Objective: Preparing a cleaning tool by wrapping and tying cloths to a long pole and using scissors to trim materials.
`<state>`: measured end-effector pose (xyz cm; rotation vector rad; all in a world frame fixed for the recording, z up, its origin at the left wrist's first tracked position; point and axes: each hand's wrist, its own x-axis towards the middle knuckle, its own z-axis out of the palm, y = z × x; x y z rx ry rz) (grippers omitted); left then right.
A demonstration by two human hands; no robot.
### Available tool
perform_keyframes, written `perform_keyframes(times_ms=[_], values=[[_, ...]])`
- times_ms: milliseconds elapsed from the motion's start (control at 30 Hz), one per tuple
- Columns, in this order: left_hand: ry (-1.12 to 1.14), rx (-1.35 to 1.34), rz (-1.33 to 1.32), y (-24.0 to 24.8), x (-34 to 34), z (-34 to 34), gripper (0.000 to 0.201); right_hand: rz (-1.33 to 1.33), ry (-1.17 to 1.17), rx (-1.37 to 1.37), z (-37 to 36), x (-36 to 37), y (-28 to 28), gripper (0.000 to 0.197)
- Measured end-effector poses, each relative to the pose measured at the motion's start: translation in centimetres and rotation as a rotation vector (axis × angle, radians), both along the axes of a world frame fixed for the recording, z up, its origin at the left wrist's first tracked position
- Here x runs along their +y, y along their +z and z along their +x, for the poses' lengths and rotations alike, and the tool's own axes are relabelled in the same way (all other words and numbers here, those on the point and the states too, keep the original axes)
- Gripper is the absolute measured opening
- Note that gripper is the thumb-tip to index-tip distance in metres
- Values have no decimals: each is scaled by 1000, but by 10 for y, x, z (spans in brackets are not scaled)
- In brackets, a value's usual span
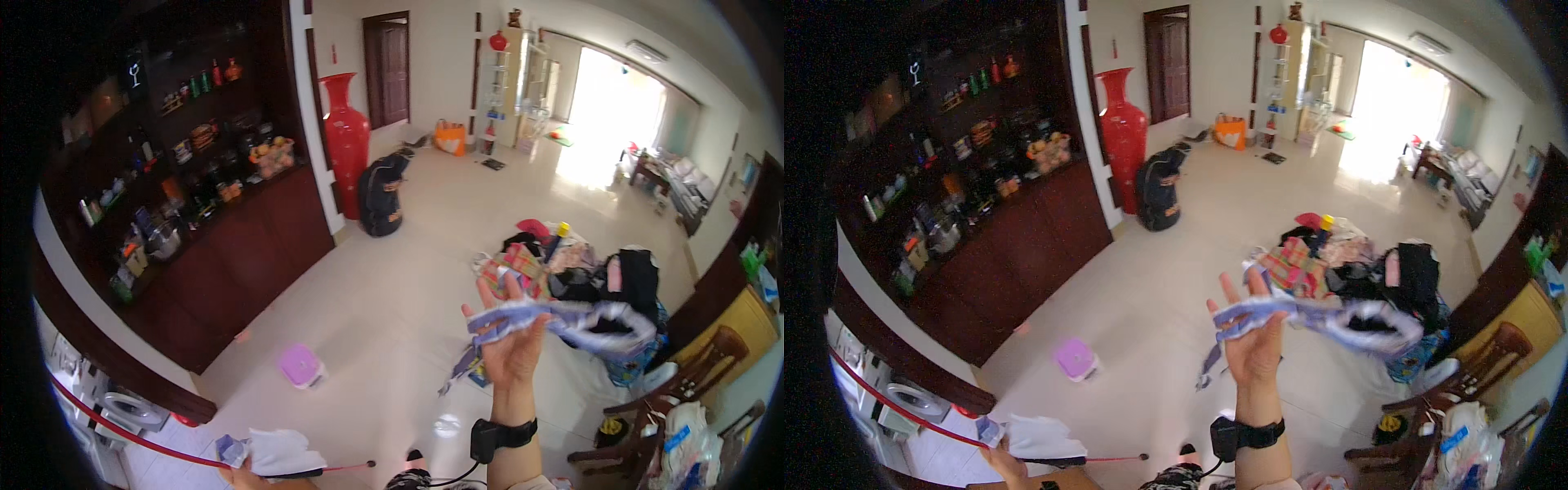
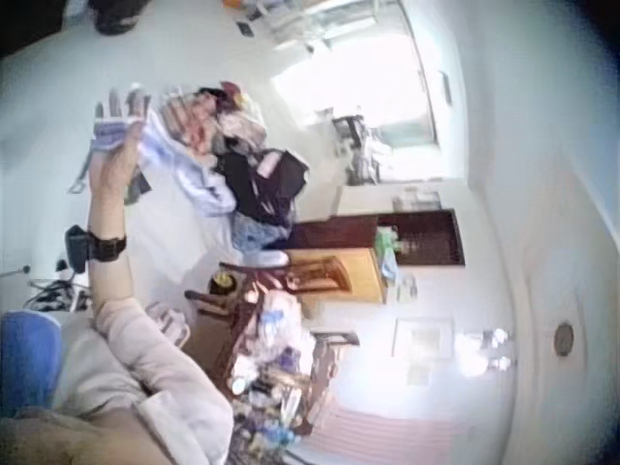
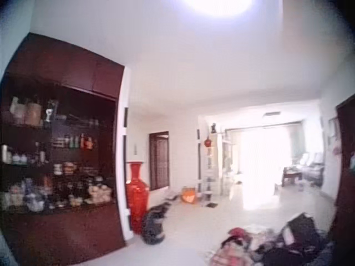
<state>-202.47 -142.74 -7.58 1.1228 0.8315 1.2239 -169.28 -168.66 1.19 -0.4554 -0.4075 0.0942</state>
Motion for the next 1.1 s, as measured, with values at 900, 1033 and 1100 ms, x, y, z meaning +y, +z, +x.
perform_keyframes(times_ms=[900,1033,1100], values=[[347,-455,260,95,179,237,32,-1458,561,-905,315,402,-62,20],[671,-338,204,87,222,248,35,-1251,740,-682,319,493,-56,21],[693,-409,189,83,249,249,36,-1200,835,-583,316,542,-50,21]])
